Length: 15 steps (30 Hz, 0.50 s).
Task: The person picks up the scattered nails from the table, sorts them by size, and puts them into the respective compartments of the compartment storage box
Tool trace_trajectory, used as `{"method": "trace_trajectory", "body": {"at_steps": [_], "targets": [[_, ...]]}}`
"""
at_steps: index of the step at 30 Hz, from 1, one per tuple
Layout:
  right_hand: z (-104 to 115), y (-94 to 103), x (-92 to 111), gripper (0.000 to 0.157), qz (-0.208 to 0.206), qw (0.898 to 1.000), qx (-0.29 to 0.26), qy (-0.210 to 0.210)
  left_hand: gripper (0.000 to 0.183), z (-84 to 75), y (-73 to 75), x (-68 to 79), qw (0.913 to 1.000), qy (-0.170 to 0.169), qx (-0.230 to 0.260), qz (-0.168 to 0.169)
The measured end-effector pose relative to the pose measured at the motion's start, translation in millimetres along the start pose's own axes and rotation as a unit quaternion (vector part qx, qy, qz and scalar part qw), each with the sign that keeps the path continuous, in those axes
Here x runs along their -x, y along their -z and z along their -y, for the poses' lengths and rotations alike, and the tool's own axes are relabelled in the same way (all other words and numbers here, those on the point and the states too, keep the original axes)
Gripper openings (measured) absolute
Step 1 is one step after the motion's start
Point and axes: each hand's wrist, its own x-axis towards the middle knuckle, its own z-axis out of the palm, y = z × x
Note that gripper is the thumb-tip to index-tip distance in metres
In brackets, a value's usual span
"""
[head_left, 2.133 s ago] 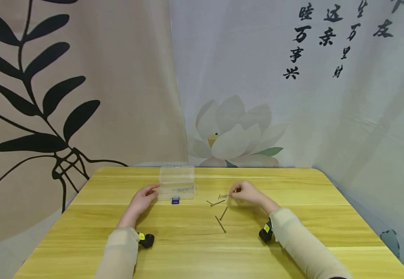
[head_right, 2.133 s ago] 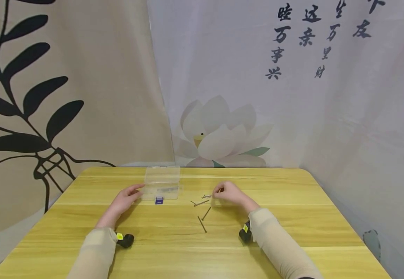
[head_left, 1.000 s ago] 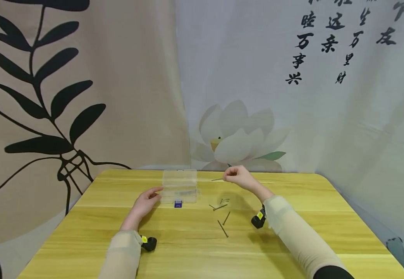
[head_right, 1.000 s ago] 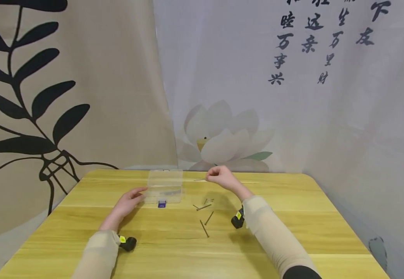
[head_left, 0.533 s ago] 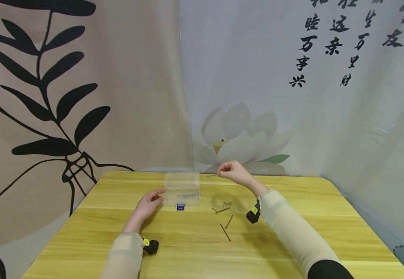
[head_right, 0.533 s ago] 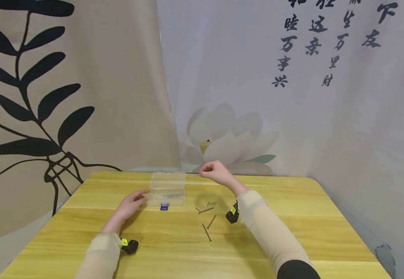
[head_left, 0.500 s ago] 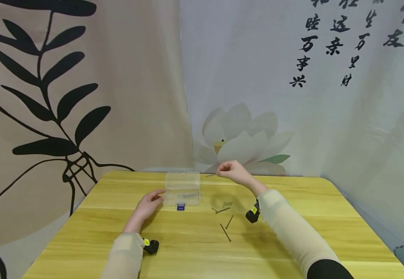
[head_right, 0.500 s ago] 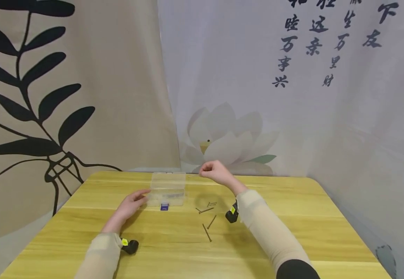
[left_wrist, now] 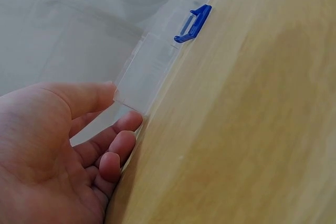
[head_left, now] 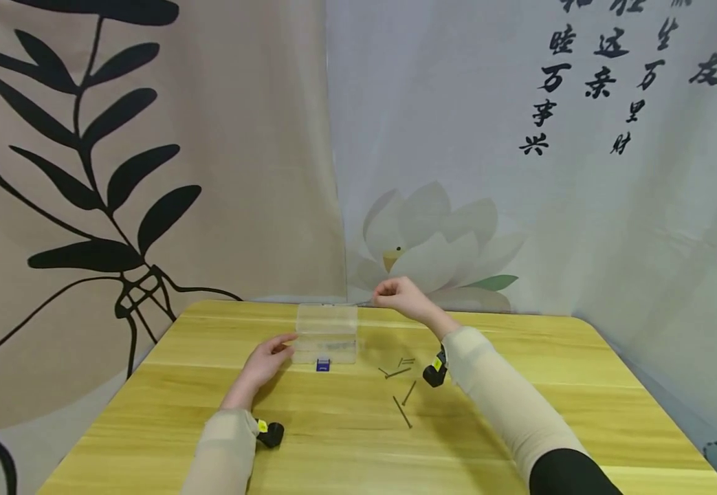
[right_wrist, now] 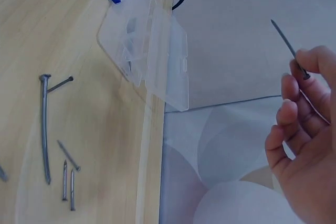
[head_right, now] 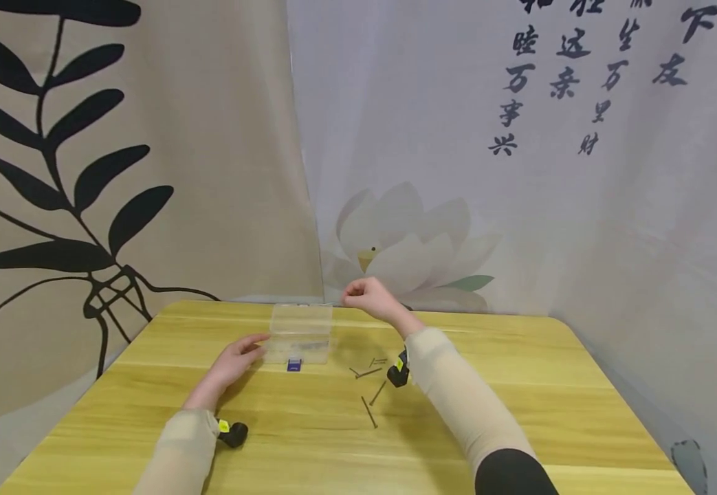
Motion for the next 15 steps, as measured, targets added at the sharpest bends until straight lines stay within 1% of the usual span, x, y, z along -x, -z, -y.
{"method": "trace_trajectory", "body": {"at_steps": [4,5,8,11,12,15], "targets": [[2.3,-3.8,-5.9,0.018,0.002,1.0,0.003,0.0,0.037,0.7,-0.1,-0.8,1.0,0.0,-0.001,0.0],[8.0,-4.4,-4.9,0.017,0.004,1.0,0.003,0.0,0.037,0.8,-0.2,-0.8,1.0,0.0,0.0,0.0],[7.6,-7.7,-8.7,0.015,0.0,1.0,0.007,-0.005,0.037,0.9,-0.8,-1.0,1.0,0.002,0.004,0.001],[3.3,-12.3,-12.9,0.013,-0.009,1.0,0.014,-0.005,0.037,1.0,-1.1,-1.4,1.0,0.003,0.006,0.0],[-3.6,-14.6,-16.5,0.013,-0.013,1.0,0.017,-0.005,0.037,0.9,-1.1,-1.5,1.0,0.003,0.006,0.0],[-7.5,-20.3,-19.3,0.013,-0.021,1.0,0.02,-0.007,0.037,0.9,-1.1,-1.4,1.0,0.002,0.004,-0.002]]}}
